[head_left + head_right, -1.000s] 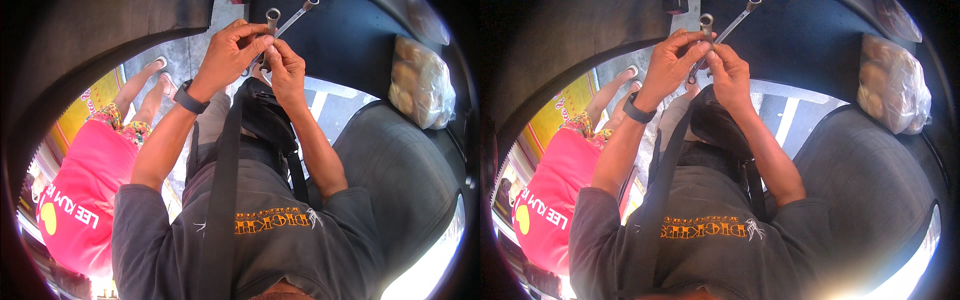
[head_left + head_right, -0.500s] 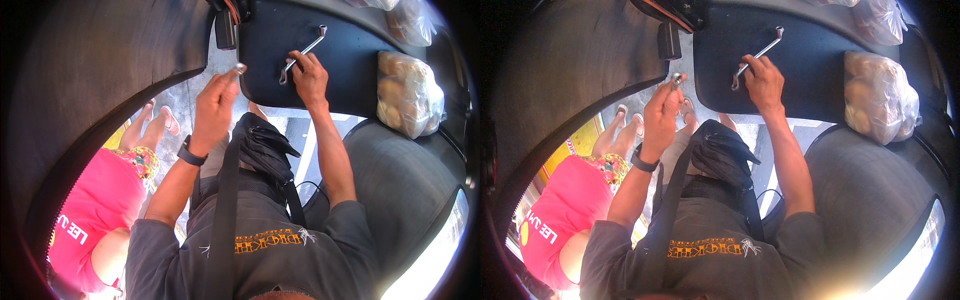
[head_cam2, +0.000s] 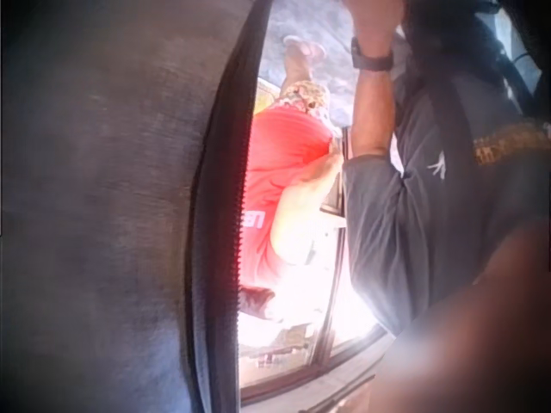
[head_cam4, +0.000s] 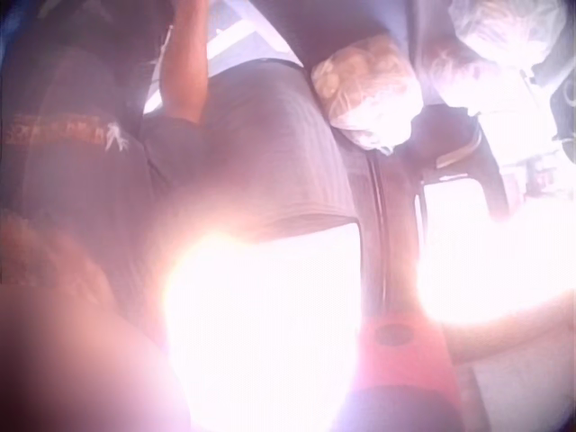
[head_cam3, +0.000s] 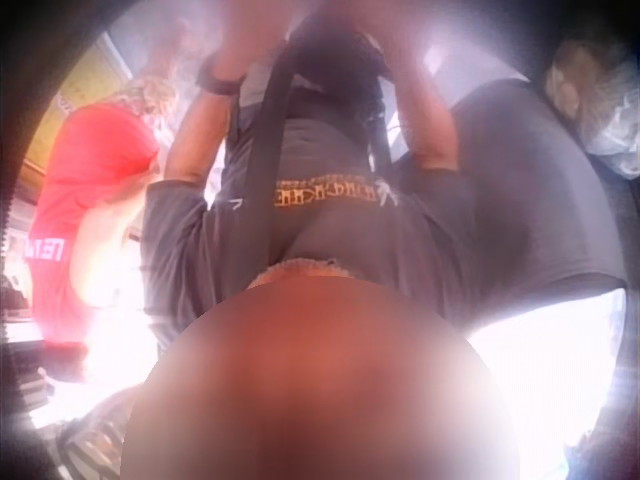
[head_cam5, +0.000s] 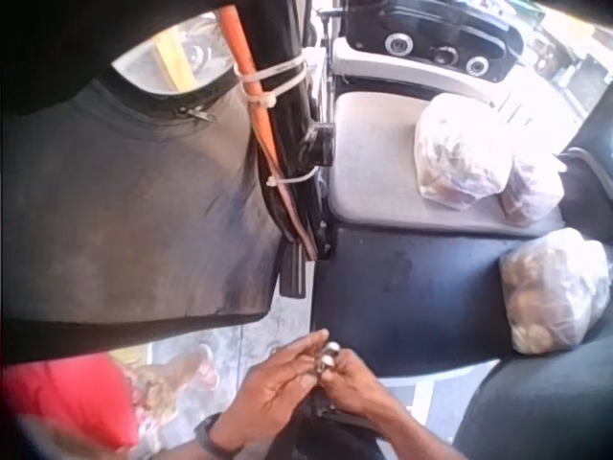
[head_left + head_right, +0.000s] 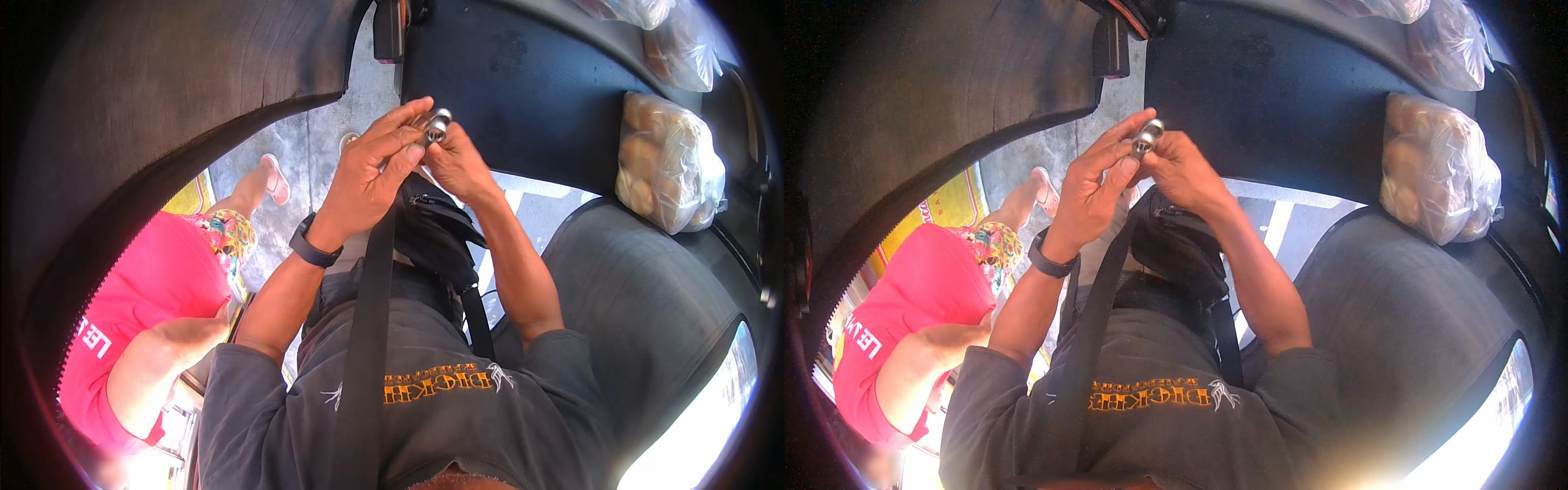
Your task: The person uses a wrench to tighten bolts on the rear section of a motorcycle, focusing on the area near the seat and exhaust. They repeatedly adjust the tool and reposition their hands to secure the components.
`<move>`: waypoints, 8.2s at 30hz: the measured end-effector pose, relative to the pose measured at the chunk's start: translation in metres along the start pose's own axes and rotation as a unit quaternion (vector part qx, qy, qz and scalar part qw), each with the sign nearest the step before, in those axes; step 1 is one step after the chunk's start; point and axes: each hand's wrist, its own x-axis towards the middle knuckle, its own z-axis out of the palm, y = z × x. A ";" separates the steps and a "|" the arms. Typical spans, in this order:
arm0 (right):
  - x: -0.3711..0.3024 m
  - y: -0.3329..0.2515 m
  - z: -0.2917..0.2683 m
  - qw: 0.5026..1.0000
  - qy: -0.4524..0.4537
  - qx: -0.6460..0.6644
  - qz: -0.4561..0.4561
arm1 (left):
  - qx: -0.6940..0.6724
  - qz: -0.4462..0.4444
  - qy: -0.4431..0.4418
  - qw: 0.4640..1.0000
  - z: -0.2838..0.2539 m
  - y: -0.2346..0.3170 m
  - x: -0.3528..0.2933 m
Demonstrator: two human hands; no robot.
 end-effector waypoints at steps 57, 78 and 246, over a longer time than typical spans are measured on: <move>0.007 0.036 -0.019 0.971 0.229 0.053 -0.046 | -0.261 -0.284 0.111 0.916 0.037 -0.041 0.054; 0.044 0.035 -0.025 0.947 0.294 -0.074 -0.101 | -0.041 -0.080 0.077 0.993 0.069 -0.055 0.083; 0.046 -0.024 -0.118 0.982 0.110 0.128 -0.085 | -0.092 -0.293 0.140 0.941 0.005 -0.102 0.069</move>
